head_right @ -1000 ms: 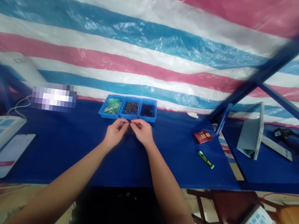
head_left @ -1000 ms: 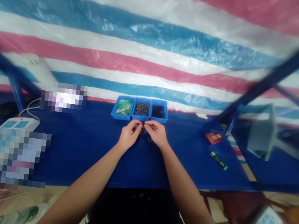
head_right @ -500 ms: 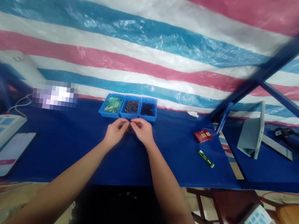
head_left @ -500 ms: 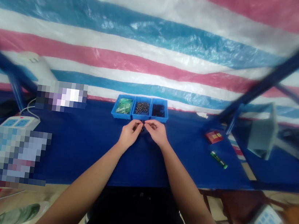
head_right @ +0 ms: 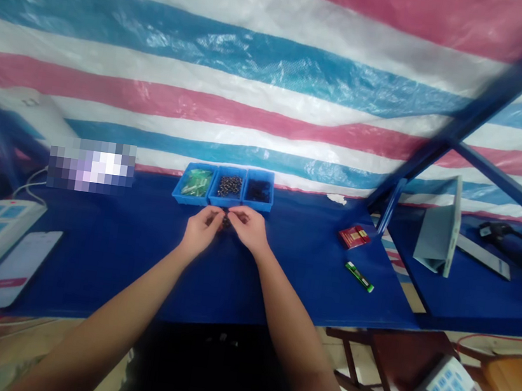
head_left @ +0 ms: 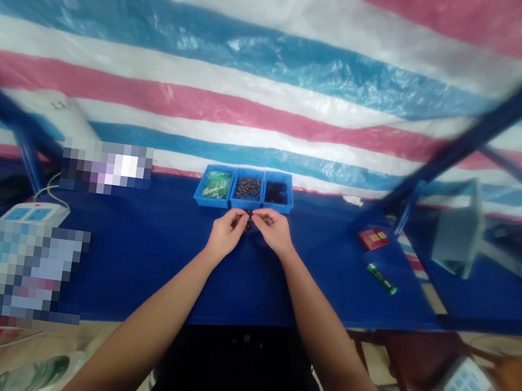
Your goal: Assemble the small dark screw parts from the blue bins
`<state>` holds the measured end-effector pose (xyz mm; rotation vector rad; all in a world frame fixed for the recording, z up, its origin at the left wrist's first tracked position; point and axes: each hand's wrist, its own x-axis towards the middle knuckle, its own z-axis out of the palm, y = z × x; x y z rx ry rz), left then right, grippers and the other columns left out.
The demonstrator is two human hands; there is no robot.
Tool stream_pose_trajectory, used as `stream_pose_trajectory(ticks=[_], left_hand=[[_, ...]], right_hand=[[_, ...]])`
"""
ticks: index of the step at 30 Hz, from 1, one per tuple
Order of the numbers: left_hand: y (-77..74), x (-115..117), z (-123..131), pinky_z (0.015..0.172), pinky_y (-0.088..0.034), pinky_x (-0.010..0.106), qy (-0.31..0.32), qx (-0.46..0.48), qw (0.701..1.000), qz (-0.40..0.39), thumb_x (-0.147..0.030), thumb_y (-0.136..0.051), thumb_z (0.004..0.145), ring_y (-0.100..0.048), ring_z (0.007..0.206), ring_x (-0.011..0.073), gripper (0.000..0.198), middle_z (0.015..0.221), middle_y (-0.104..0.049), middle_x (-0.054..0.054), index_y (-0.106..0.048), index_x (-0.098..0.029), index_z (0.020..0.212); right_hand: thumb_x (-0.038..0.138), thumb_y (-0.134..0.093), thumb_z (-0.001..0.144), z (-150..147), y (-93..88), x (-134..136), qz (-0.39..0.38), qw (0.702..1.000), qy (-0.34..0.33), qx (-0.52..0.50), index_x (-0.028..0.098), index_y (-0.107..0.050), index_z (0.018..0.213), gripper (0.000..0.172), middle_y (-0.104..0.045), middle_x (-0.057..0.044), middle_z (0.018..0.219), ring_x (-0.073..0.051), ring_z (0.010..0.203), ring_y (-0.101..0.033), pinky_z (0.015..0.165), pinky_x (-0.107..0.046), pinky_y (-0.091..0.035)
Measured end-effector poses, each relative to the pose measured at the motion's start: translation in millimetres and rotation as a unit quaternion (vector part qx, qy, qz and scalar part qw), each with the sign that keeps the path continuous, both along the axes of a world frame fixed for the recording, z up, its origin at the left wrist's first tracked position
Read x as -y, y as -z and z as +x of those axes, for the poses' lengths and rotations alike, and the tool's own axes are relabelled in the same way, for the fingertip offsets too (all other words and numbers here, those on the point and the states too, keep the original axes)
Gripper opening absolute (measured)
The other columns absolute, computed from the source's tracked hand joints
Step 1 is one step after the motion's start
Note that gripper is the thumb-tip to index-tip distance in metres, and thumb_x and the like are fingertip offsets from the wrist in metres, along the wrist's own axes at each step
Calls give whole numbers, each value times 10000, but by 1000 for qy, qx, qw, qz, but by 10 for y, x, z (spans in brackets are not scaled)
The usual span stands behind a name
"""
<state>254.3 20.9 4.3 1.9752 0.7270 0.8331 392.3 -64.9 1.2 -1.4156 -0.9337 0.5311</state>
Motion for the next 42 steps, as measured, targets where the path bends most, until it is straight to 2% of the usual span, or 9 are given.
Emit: stream_pose_trajectory(ticks=[4, 12, 18, 28, 34, 38, 42], left_hand=[[-7, -3, -2, 658, -505, 250, 4, 0, 1000, 2, -437, -555, 887, -649, 637, 145, 266, 708, -684, -14, -624, -219, 1023], [-4, 5, 5, 632, -486, 239, 7, -4, 1000, 12, -444, -483, 925, -623, 604, 133, 295, 655, -649, -17, -639, -195, 892], [7, 5, 7, 661, -506, 249, 5, 8, 1000, 5, -444, -536, 899, -649, 638, 142, 269, 714, -681, -12, -632, -207, 984], [19, -12, 7, 627, -500, 239, 4, 3, 1000, 18, -449, -507, 918, -638, 616, 140, 297, 682, -673, -6, -656, -192, 912], [38, -1, 14, 680, -548, 258, 25, 44, 999, -3, -422, -578, 882, -669, 661, 144, 284, 770, -708, 13, -672, -200, 1034], [64, -11, 21, 678, -559, 259, 28, 63, 998, 2, -403, -604, 871, -663, 653, 141, 296, 719, -691, 4, -693, -206, 1073], [69, -22, 22, 695, -564, 270, 22, 50, 998, 29, -389, -608, 872, -659, 665, 141, 292, 788, -716, 16, -713, -221, 1087]], right_hand=[[363, -675, 776, 4, 1, -6, -3, 1000, 2, 7, 210, -725, 921, 216, -731, -38, 855, -174, 745, -673, 711, -294, -544], [351, -673, 775, -5, 11, 0, 1, 1000, -1, 2, 202, -723, 927, 219, -731, -41, 864, -173, 756, -677, 724, -295, -546], [365, -659, 781, 7, 6, -5, 7, 1000, 11, 11, 201, -725, 905, 216, -729, -42, 861, -169, 735, -669, 707, -293, -544], [347, -660, 776, -29, -18, 13, -2, 1000, -1, 6, 190, -719, 918, 219, -730, -48, 863, -176, 757, -679, 733, -304, -552], [393, -660, 781, 0, -11, 10, 2, 1000, -14, -8, 194, -706, 902, 237, -729, -54, 893, -183, 793, -685, 767, -321, -560], [416, -666, 781, -5, -19, 11, 5, 998, -42, -50, 195, -677, 895, 249, -730, -54, 875, -187, 770, -699, 775, -337, -569], [430, -672, 775, -21, -29, 20, -21, 999, -33, -18, 194, -688, 838, 244, -730, -48, 828, -198, 771, -693, 757, -331, -561]])
